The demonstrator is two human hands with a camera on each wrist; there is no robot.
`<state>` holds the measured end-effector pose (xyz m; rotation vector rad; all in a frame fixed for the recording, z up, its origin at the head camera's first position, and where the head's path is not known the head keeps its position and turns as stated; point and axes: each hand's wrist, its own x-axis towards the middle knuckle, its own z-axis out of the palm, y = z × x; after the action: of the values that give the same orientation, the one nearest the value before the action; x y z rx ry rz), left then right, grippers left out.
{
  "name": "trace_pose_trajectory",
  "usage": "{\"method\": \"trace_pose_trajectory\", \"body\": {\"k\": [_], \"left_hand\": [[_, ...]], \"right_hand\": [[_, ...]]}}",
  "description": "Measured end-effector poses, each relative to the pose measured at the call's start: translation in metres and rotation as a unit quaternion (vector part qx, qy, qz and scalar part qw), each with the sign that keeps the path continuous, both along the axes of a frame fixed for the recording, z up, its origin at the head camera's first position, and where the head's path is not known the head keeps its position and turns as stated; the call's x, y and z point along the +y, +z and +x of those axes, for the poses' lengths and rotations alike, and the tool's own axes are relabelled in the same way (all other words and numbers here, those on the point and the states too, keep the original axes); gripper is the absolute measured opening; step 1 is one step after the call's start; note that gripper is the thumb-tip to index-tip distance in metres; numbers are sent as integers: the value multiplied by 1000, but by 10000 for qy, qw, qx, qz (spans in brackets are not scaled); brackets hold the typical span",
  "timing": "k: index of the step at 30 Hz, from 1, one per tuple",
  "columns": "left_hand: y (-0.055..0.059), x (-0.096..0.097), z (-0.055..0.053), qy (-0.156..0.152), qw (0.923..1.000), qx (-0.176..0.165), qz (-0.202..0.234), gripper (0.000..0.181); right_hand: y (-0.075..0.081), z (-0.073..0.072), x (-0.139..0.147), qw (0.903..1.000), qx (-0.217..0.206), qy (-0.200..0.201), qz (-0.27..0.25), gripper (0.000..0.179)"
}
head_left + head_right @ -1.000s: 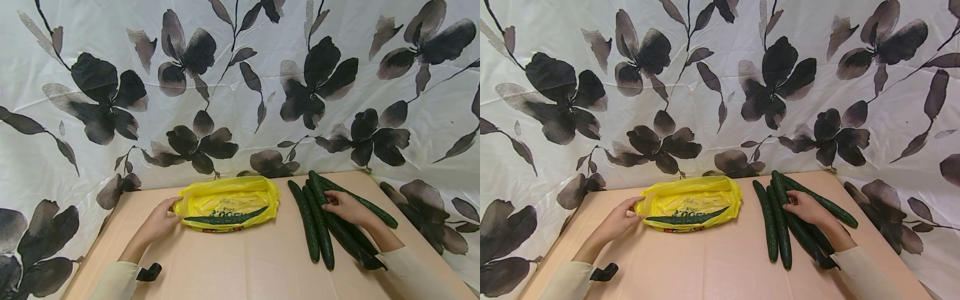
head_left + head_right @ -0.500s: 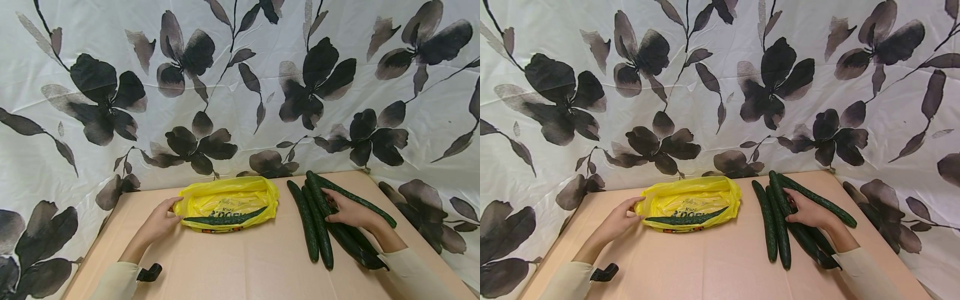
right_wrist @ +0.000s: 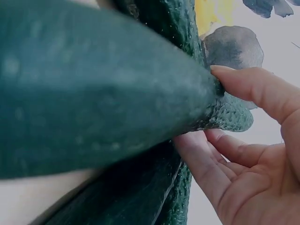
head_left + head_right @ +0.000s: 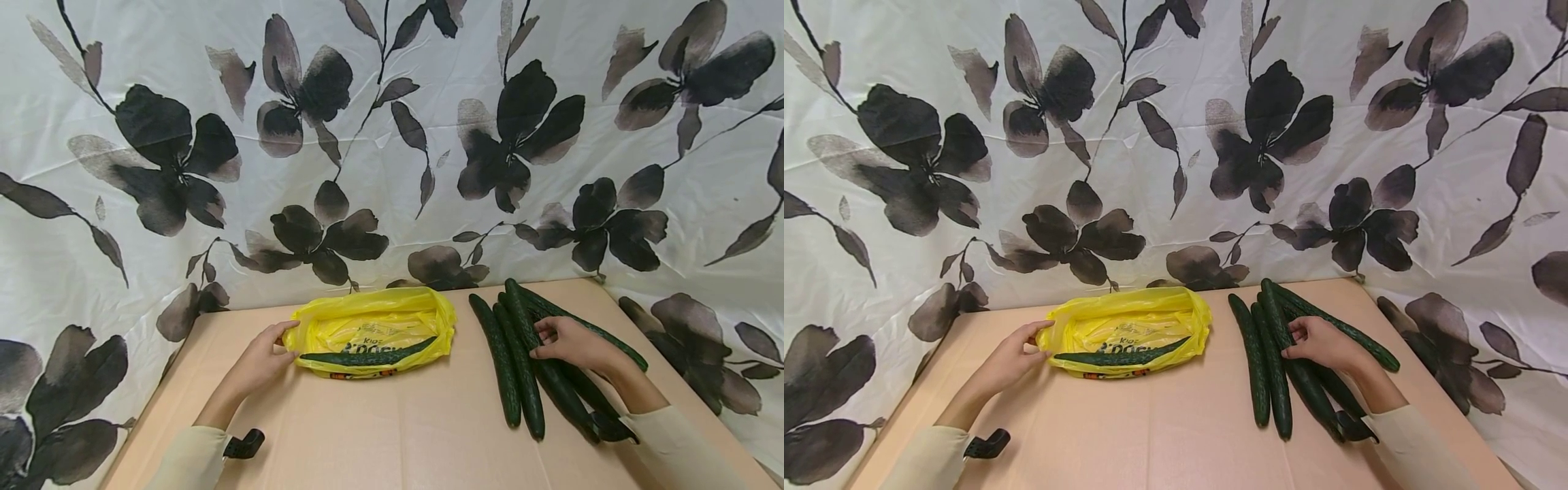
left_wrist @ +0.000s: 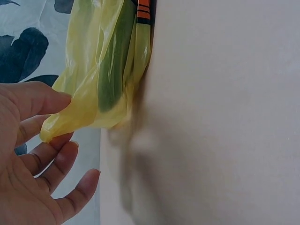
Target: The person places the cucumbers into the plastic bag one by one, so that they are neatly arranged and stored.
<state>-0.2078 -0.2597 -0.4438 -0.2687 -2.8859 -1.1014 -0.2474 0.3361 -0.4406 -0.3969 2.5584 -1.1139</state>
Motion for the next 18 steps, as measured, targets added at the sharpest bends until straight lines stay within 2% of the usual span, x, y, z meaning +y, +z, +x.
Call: {"method": "trace_pose_trajectory", "body": {"k": [11, 18], "left_hand": [[2, 1, 0, -44, 10000, -46, 39, 61], [-1, 0, 1, -23, 10000, -37, 74, 61]], "right_hand": [[5, 2, -4, 9998, 87, 85, -135, 73], [10, -1, -7, 9989, 409, 153, -172, 73]]}}
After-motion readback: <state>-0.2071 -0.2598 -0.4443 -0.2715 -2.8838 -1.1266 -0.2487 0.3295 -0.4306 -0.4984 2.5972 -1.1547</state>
